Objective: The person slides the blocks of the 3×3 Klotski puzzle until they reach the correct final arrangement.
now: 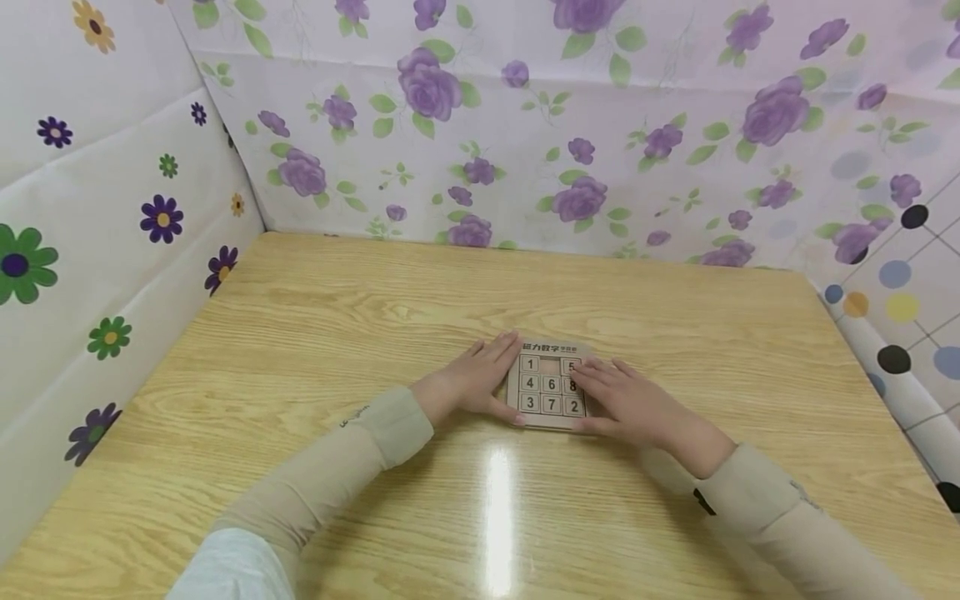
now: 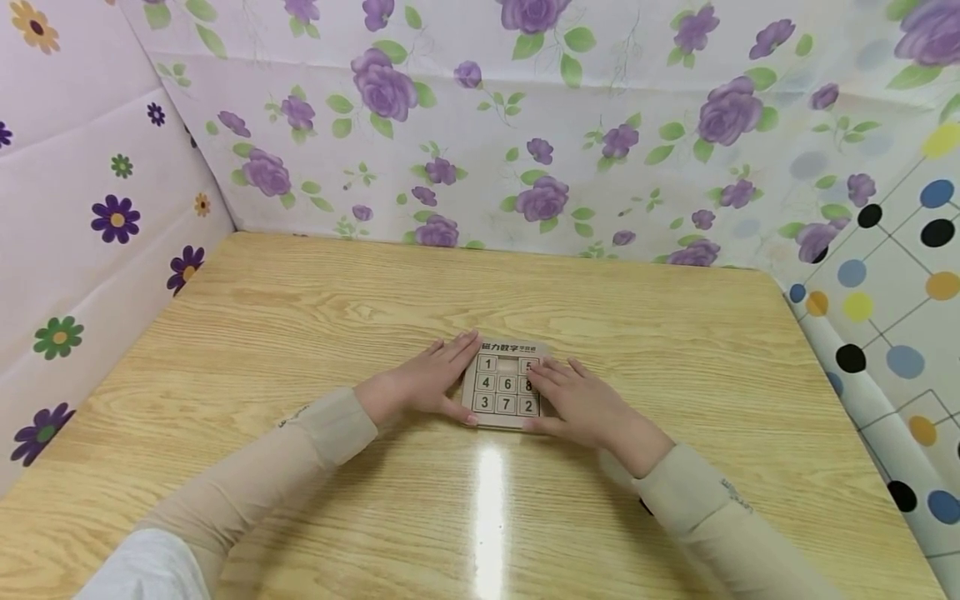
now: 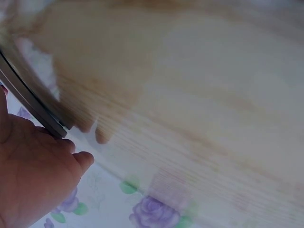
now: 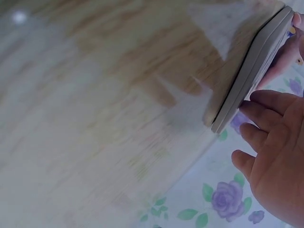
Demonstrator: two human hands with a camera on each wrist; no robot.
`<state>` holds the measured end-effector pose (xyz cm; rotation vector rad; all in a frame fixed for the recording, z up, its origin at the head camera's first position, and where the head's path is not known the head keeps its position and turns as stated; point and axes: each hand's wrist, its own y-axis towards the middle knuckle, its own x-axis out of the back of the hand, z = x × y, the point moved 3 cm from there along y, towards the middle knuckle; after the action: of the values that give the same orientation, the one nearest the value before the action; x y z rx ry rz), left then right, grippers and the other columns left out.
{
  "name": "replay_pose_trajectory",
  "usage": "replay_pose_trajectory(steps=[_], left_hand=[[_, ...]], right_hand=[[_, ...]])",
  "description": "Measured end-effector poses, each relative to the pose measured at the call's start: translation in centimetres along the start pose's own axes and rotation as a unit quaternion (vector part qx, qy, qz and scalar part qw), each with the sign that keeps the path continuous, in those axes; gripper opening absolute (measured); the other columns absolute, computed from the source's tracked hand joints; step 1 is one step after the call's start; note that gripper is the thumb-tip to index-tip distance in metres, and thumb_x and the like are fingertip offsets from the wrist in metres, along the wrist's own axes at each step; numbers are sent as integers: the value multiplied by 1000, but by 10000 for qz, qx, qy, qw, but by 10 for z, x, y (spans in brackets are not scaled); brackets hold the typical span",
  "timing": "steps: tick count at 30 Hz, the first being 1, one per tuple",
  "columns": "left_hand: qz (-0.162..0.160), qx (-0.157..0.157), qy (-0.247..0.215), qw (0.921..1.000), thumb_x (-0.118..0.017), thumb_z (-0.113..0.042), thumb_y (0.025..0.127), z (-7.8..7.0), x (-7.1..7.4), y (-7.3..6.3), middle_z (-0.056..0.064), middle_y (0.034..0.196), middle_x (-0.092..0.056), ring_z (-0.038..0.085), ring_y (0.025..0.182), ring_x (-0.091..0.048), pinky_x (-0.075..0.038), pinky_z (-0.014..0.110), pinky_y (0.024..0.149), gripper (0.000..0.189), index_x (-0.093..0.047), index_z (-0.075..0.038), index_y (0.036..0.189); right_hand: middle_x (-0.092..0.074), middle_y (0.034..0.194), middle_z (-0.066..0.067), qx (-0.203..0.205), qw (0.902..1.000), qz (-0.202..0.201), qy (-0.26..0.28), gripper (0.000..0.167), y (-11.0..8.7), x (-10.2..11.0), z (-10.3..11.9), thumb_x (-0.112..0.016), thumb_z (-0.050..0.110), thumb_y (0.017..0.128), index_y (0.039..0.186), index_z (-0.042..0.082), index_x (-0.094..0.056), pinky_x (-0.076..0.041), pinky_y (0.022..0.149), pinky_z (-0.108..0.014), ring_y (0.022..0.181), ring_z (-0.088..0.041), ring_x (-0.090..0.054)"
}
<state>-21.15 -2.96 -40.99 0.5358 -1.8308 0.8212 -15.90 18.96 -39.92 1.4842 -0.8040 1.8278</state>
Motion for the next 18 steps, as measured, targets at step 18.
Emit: replay_pose_trajectory(steps=[18], left_hand=[[9, 53, -46, 10000, -61, -71, 74, 1, 0, 1, 10, 160, 9, 21, 147, 6, -1, 41, 121, 121, 5, -6, 153]], right_hand=[[-40, 149, -16, 479, 9987, 108, -149, 72, 5, -2, 25, -57, 48, 90, 141, -2, -42, -22, 116, -55, 141, -35, -29]])
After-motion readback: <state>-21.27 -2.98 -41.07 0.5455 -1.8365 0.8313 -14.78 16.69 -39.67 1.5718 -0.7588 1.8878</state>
